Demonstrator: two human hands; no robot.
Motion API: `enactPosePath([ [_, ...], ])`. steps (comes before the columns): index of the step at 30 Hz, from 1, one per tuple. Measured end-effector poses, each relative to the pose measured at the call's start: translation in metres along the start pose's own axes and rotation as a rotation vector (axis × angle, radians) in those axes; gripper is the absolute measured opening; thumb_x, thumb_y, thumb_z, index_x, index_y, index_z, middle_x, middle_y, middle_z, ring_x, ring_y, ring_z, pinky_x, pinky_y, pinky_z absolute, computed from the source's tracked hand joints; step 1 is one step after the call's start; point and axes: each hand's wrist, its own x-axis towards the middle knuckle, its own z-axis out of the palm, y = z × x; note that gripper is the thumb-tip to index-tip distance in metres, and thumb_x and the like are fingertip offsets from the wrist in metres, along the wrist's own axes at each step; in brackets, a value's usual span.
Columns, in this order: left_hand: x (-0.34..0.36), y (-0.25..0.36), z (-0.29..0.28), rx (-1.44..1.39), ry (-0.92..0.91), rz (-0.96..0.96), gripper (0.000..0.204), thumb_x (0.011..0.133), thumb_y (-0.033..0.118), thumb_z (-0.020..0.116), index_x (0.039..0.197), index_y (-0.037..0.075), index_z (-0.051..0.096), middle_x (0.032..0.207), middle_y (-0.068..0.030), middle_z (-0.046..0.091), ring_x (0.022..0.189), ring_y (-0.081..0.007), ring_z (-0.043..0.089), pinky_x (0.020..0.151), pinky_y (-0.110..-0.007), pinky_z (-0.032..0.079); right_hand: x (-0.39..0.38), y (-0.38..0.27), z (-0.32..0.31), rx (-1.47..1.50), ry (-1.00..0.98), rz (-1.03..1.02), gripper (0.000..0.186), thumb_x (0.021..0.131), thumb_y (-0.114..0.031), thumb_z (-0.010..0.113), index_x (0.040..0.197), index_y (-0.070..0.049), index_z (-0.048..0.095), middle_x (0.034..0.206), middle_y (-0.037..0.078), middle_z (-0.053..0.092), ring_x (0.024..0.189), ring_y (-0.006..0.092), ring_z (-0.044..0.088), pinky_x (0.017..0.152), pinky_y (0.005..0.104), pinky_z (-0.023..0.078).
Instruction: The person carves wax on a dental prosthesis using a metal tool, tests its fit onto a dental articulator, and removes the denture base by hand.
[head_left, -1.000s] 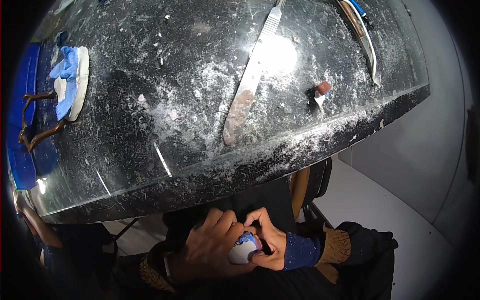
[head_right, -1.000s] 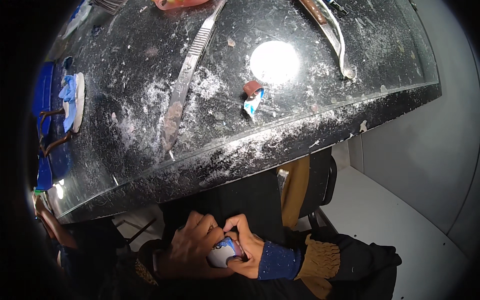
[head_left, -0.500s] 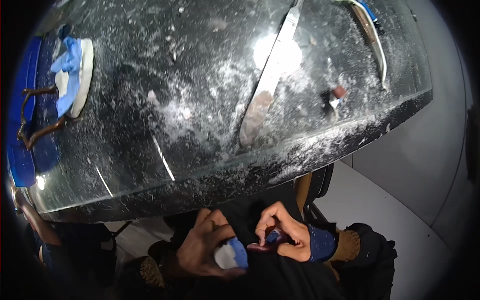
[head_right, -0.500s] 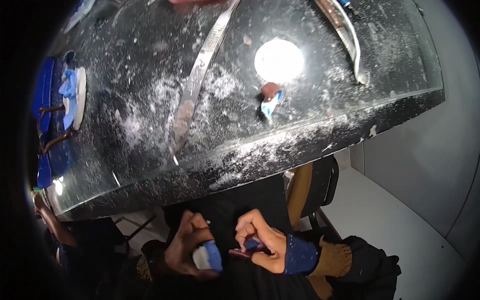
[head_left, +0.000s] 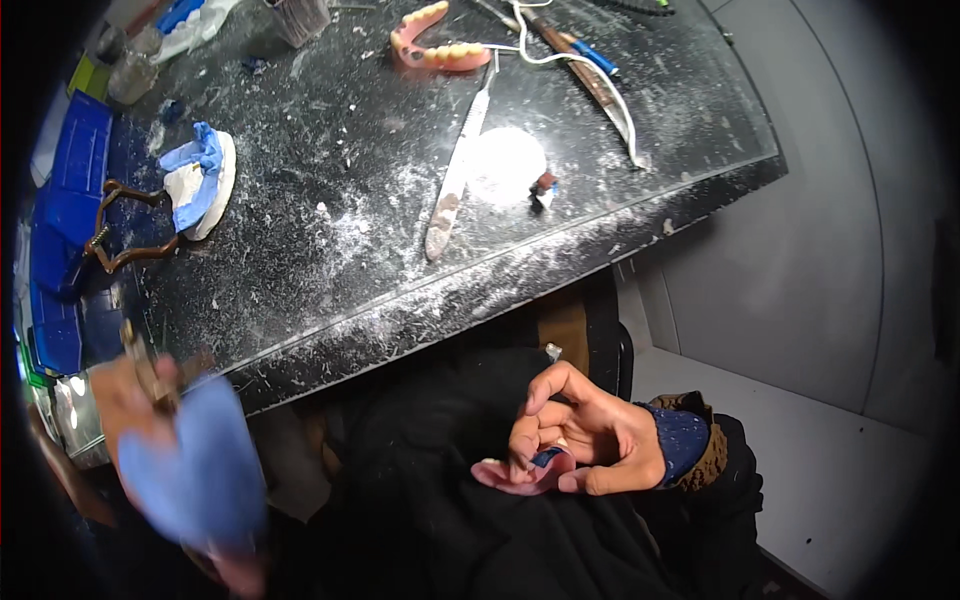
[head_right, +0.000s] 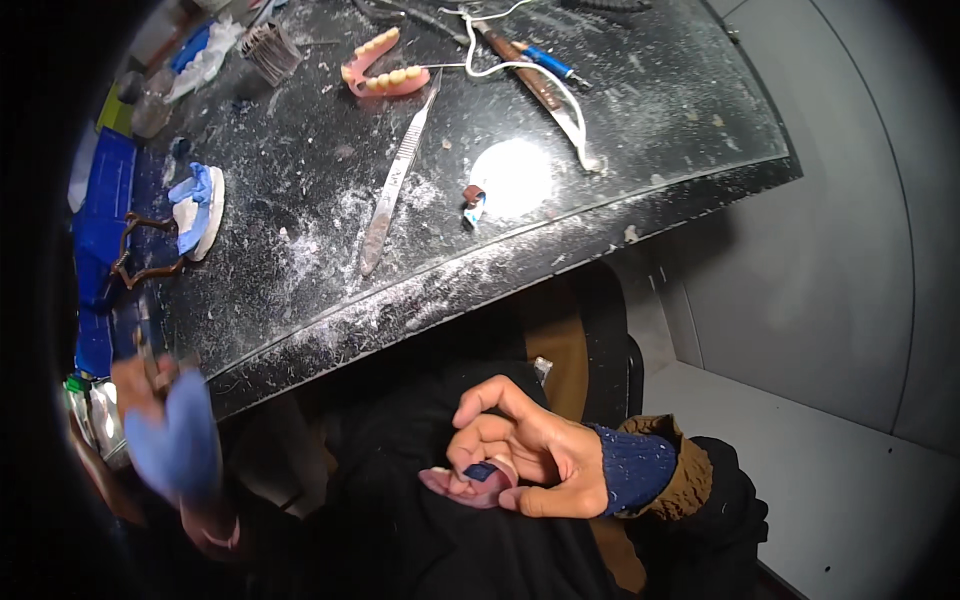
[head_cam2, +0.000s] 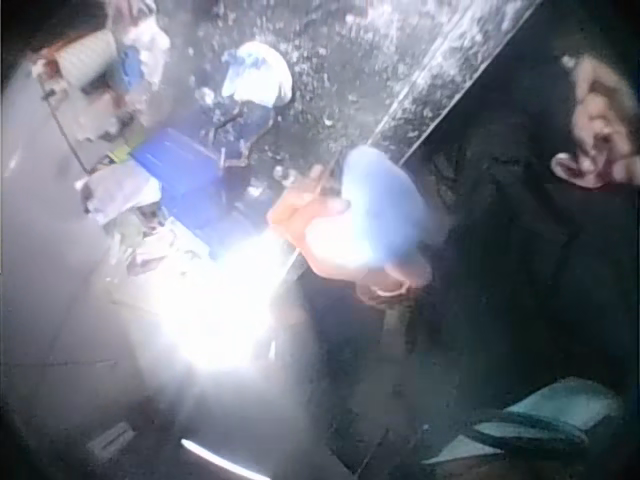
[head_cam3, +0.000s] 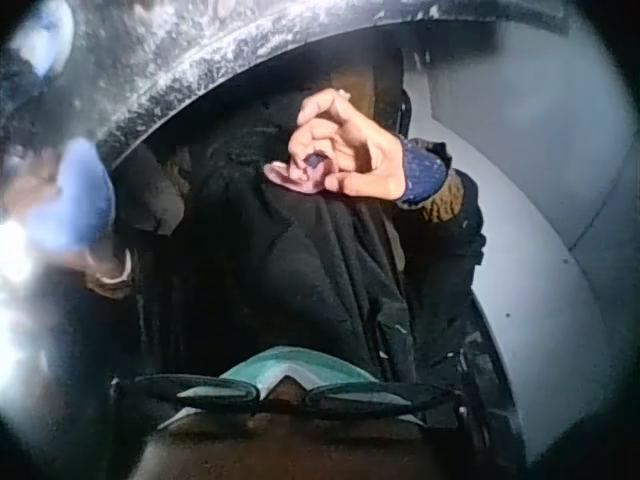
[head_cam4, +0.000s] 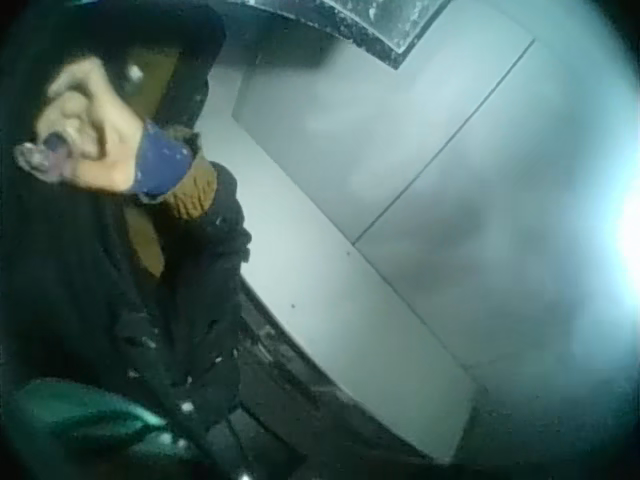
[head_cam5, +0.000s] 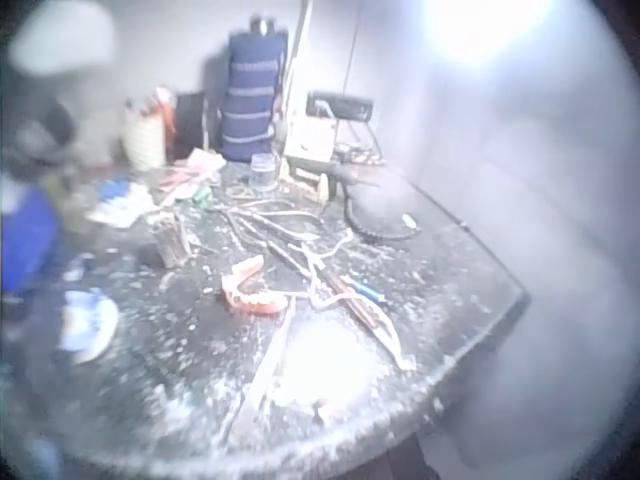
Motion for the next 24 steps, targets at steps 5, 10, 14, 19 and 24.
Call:
enactPosePath([
  [5,0.022,-0.007,0.035,-1.012,0.034,0.299,0.051,0.066,0.023,0.084,0.104,0.003,0.055,0.103,-0.0090,0.044,0.099,-0.0198,0.049,0.089,-0.035,0.045,0.000,-0.006,0.024,0.193,-0.039,-0.224,0.072,0.075,0.017,0.053,0.133,-0.006,0.016,0.114,0.015,0.045,0.115,0.0195,0.050,0.102,0.0322,0.034],
  [10,0.025,0.011,0.043,-0.820,0.058,0.227,0.070,0.071,0.030,0.078,0.129,0.005,0.049,0.129,-0.0087,0.041,0.123,-0.0210,0.041,0.104,-0.038,0.037,0.003,-0.006,0.032,0.460,-0.186,-0.302,0.075,0.076,0.016,0.054,0.135,-0.007,0.014,0.118,0.018,0.041,0.118,0.0257,0.049,0.105,0.0374,0.032],
  [14,0.031,0.015,0.058,-0.795,0.194,0.161,0.088,0.060,0.044,0.080,0.134,0.010,0.046,0.136,-0.0132,0.037,0.126,-0.0266,0.040,0.101,-0.042,0.041,0.004,-0.006,0.032,0.501,-0.258,-0.329,0.083,0.076,0.012,0.061,0.139,-0.011,0.011,0.124,0.019,0.037,0.116,0.0264,0.049,0.100,0.0354,0.037],
  [19,0.011,-0.008,0.025,-0.393,0.324,0.272,0.072,0.077,0.045,0.067,0.135,0.008,0.044,0.133,-0.0181,0.041,0.128,-0.0307,0.036,0.101,-0.048,0.040,0.004,-0.009,0.031,0.527,-0.273,-0.323,0.099,0.076,0.003,0.071,0.143,-0.014,0.000,0.132,0.021,0.030,0.114,0.0273,0.049,0.099,0.0359,0.039],
  [24,-0.019,0.033,-0.021,-1.005,0.170,0.564,0.022,0.087,0.023,0.056,0.100,0.007,0.063,0.107,-0.0142,0.059,0.108,-0.0320,0.052,0.094,-0.046,0.045,0.002,-0.019,0.038,0.676,-0.163,-0.237,0.101,0.078,0.011,0.066,0.145,-0.019,-0.004,0.134,0.029,0.019,0.109,0.0351,0.054,0.094,0.0376,0.045],
])
